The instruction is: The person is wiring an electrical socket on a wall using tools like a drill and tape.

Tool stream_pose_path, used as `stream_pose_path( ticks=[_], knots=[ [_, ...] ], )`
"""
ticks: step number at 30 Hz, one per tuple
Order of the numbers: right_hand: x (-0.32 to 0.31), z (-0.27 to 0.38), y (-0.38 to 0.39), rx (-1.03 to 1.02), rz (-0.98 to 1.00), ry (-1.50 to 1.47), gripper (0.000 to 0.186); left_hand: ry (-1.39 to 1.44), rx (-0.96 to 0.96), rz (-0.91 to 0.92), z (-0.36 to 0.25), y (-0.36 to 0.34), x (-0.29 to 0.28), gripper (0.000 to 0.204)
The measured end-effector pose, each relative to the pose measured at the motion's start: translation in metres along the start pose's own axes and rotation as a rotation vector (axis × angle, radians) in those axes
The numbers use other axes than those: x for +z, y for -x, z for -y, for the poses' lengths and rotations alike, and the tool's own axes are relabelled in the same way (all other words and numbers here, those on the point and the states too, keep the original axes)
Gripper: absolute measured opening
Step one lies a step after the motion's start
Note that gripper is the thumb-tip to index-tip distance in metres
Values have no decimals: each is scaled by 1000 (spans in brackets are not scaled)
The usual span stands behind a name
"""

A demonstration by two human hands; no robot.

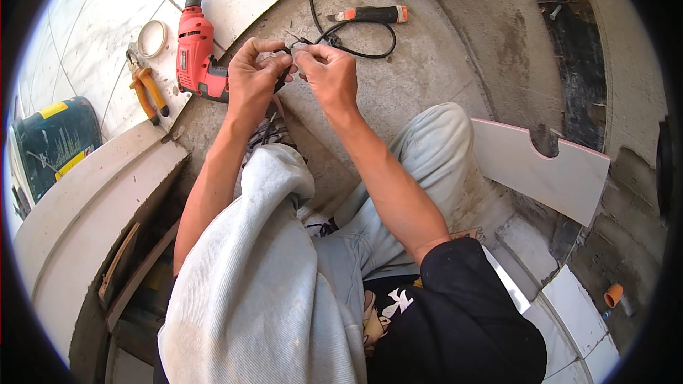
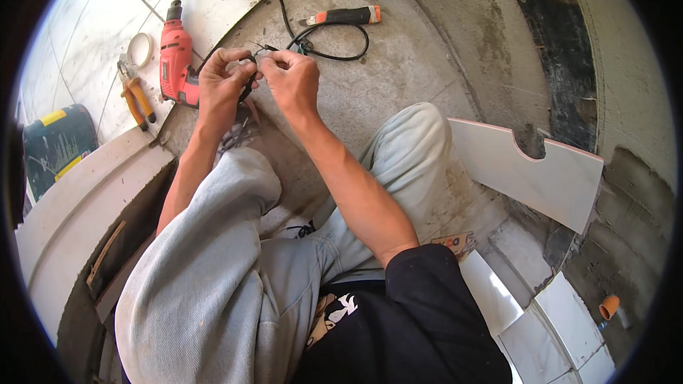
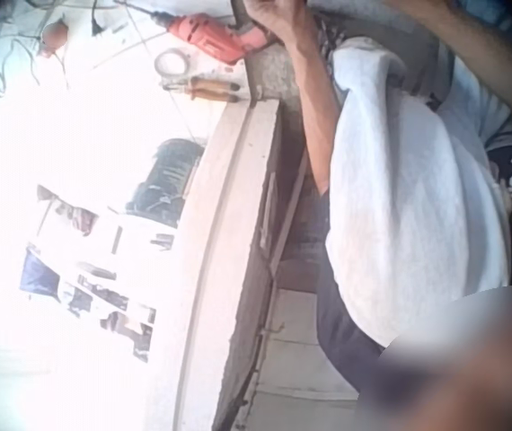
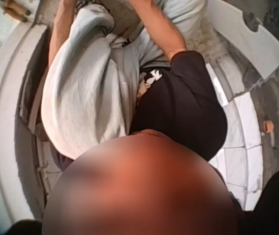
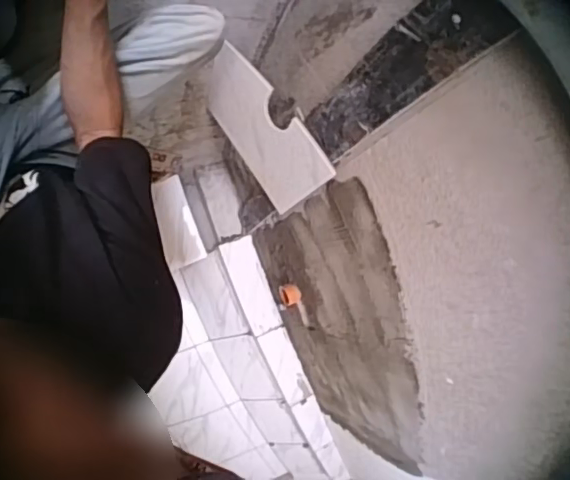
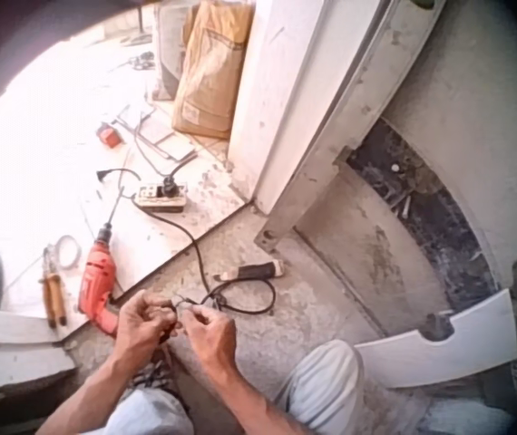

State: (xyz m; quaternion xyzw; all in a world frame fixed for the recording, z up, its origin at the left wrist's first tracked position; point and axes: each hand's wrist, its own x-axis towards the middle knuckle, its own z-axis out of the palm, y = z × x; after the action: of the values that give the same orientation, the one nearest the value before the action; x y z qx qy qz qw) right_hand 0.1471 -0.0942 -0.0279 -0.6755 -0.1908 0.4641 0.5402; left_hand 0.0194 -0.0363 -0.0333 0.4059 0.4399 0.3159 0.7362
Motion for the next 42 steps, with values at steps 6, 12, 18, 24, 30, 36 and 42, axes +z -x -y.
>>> stream_pose_path(
  ticks=[6, 12, 18, 24, 30, 36, 42],
  knots=[
    [-4, 10, -1, 63, 101, -109, 18, 23, 77, 23, -4, -2, 0, 19],
    [-8, 7, -7, 60, 152, -100, 16, 38, 43, 50, -4, -2, -2, 19],
    [-10, 12, -7, 76, 152, -39, 16, 28, 45, 37, -6, 0, -1, 18],
    [-20, 15, -12, 109, 207, -7, 20, -58, 70, -25, -8, 4, 7, 15],
    [-37, 43, -6, 213, 434, 87, 30, -2, 40, 47, -10, 1, -4, 14],
    [-58, 91, -3, -137, 383, 733, 30, 0, -46, 116, -16, -2, -6, 16],
    [-54, 53, -27, -326, 443, 414, 25, 61, -56, 199, -20, -7, -4, 15]
  ],
)
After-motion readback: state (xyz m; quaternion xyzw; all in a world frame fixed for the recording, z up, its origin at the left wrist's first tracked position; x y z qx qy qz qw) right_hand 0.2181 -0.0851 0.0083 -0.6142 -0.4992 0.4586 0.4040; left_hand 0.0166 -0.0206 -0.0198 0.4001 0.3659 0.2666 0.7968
